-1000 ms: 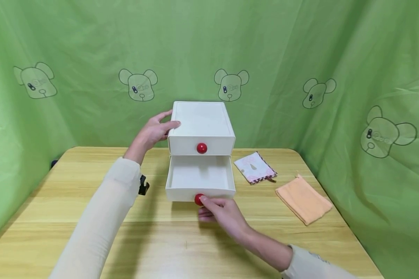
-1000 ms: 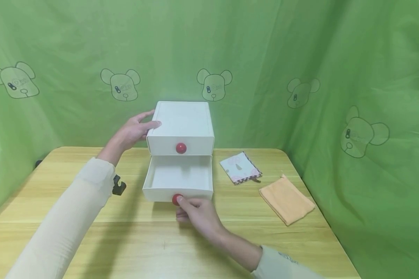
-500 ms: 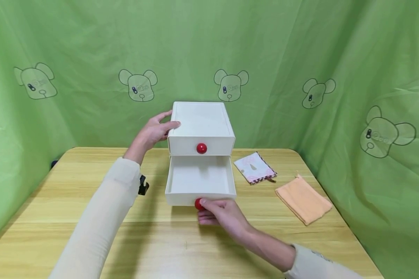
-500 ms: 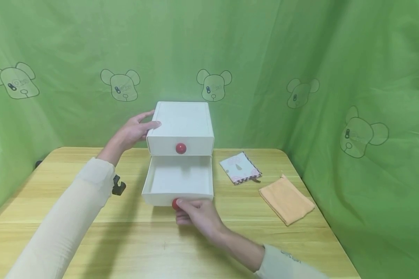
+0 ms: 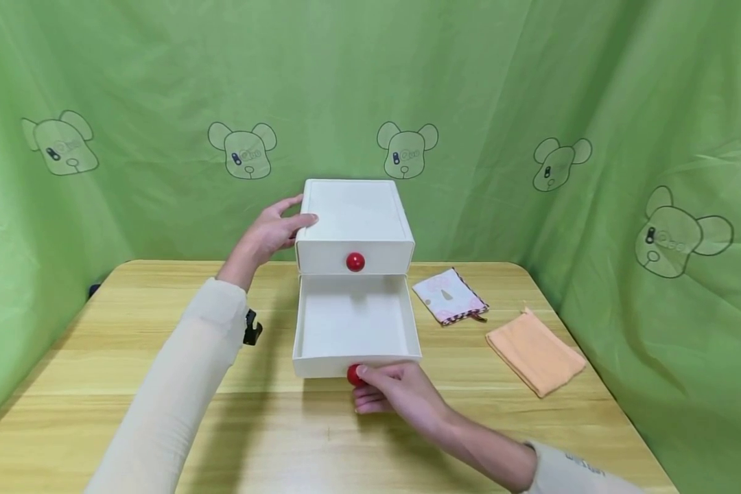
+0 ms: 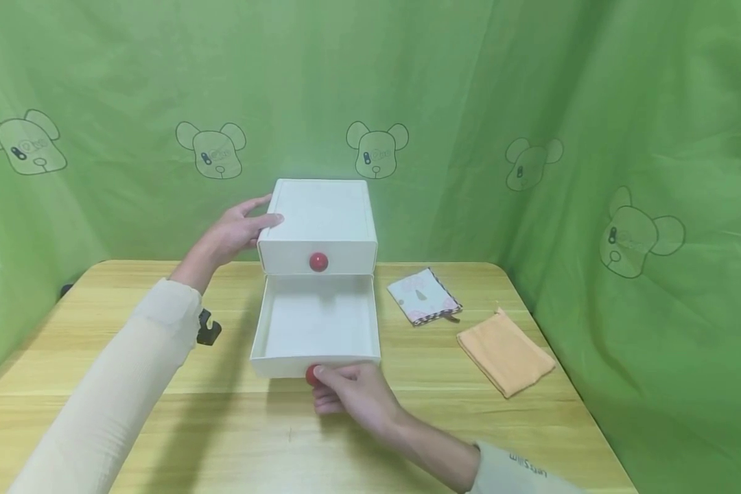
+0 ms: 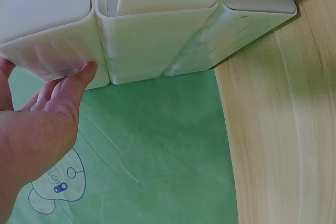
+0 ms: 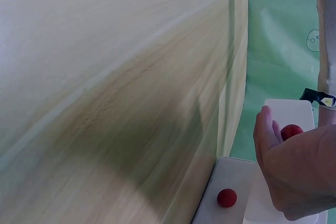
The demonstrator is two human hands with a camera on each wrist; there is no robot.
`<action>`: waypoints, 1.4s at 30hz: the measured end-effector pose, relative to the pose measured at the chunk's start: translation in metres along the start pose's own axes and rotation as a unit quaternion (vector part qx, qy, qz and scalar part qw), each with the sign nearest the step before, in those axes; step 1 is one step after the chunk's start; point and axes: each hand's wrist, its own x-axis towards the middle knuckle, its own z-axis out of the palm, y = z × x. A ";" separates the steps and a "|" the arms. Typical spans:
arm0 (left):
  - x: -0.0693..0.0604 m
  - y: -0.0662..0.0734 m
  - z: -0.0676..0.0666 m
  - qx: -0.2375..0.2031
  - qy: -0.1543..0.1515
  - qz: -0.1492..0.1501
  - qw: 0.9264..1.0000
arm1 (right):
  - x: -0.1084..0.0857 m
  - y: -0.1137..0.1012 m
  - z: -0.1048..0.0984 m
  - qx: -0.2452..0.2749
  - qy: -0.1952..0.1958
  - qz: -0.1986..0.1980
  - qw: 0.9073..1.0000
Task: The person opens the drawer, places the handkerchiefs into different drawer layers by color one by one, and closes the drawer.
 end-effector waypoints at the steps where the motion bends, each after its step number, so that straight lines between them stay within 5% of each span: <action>1: 0.000 0.000 0.000 0.000 0.000 0.000 1.000 | 0.000 0.000 0.000 0.000 0.000 0.000 1.000; 9: -0.001 0.001 0.000 -0.003 0.000 0.000 1.000 | 0.001 0.002 -0.002 -0.006 -0.006 -0.002 1.000; 18: 0.000 0.000 0.000 -0.006 0.000 -0.004 1.000 | 0.000 -0.004 -0.013 -0.074 -0.047 0.006 0.996; 26: 0.001 0.000 0.000 -0.003 0.003 -0.004 1.000 | -0.007 -0.041 -0.039 -0.202 -0.124 -0.004 0.972; 35: 0.000 0.001 0.000 -0.002 0.002 -0.003 1.000 | -0.007 -0.075 -0.066 -0.223 -0.105 -0.026 0.969; 42: -0.001 0.001 0.001 -0.003 0.002 -0.002 1.000 | -0.001 -0.087 -0.087 -0.238 -0.052 -0.053 0.968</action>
